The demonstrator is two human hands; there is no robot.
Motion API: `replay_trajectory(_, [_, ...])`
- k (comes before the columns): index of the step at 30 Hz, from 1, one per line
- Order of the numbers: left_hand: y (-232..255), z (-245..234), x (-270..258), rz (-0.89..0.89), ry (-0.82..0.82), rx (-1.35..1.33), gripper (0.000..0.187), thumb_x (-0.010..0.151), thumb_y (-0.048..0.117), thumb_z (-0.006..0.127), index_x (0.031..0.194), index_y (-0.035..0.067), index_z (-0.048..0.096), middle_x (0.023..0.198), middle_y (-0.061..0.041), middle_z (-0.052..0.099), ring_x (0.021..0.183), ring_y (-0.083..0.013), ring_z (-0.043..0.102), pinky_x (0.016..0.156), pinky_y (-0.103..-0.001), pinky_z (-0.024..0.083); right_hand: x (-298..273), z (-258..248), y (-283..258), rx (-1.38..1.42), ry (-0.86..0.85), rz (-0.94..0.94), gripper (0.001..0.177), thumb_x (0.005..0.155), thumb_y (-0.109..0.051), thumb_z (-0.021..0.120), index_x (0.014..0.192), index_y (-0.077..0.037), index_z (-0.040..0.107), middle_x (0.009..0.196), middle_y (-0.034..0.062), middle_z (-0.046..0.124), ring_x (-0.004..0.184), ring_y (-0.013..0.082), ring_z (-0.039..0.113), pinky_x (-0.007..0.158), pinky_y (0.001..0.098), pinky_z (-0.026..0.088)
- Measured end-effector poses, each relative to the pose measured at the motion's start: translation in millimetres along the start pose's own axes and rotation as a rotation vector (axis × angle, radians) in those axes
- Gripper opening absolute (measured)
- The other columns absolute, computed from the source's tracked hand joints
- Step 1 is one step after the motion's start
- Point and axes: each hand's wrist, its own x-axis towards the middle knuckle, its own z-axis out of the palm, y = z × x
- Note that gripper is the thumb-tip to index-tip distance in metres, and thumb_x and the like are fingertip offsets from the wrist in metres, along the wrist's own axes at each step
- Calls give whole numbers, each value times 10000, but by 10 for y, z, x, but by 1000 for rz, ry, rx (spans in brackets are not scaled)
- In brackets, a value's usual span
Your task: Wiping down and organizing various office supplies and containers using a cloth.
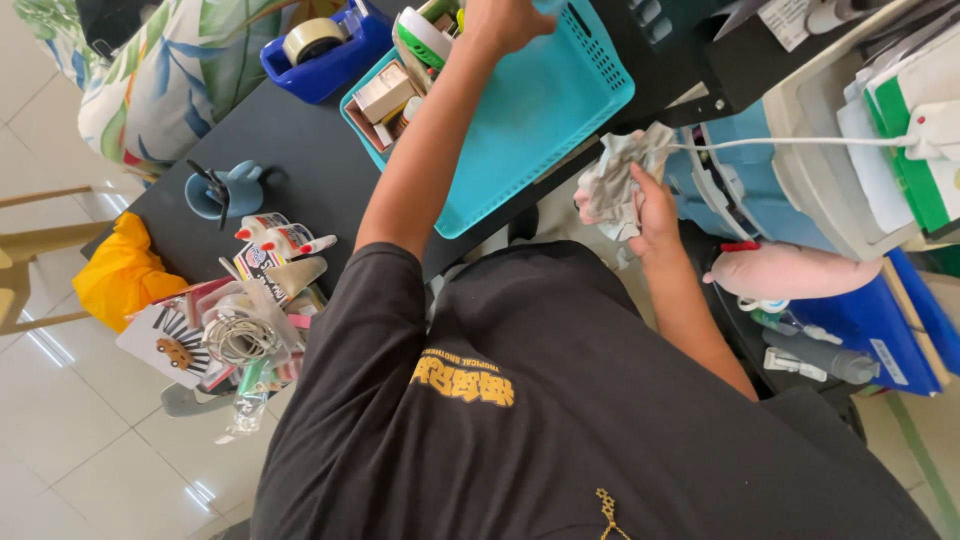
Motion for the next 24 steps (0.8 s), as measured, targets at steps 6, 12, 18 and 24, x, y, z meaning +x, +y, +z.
replay_trajectory(6, [-544,227,88,40,-109,215,418,653,361,903,903,60,756,801,-178,731,705,-329,718,643,-465,577,98,105,-47,-141,-72,103,460,1109,-221,436,1566,-242,390,1228,159,684,933,405,742,688,500,615])
replay_trajectory(12, [-362,-145,17,65,-135,265,513,572,394,936,920,61,761,887,-186,739,779,-363,716,671,-475,571,263,72,-42,-214,-78,163,451,1097,-269,454,1543,-232,403,1189,159,687,918,392,737,640,469,619])
replay_trajectory(18, [-420,-68,20,-15,-115,273,491,640,440,920,926,72,765,875,-163,749,792,-332,723,711,-477,565,414,-69,48,-233,-149,193,377,1113,-285,475,1425,-72,493,1104,194,707,918,372,736,642,446,602])
replay_trajectory(24, [-476,87,80,-69,-191,357,443,654,387,893,957,90,764,902,-157,750,835,-313,733,725,-469,572,454,-138,128,-231,-32,273,383,1098,-256,511,1396,-15,528,1129,184,718,961,371,740,793,470,637])
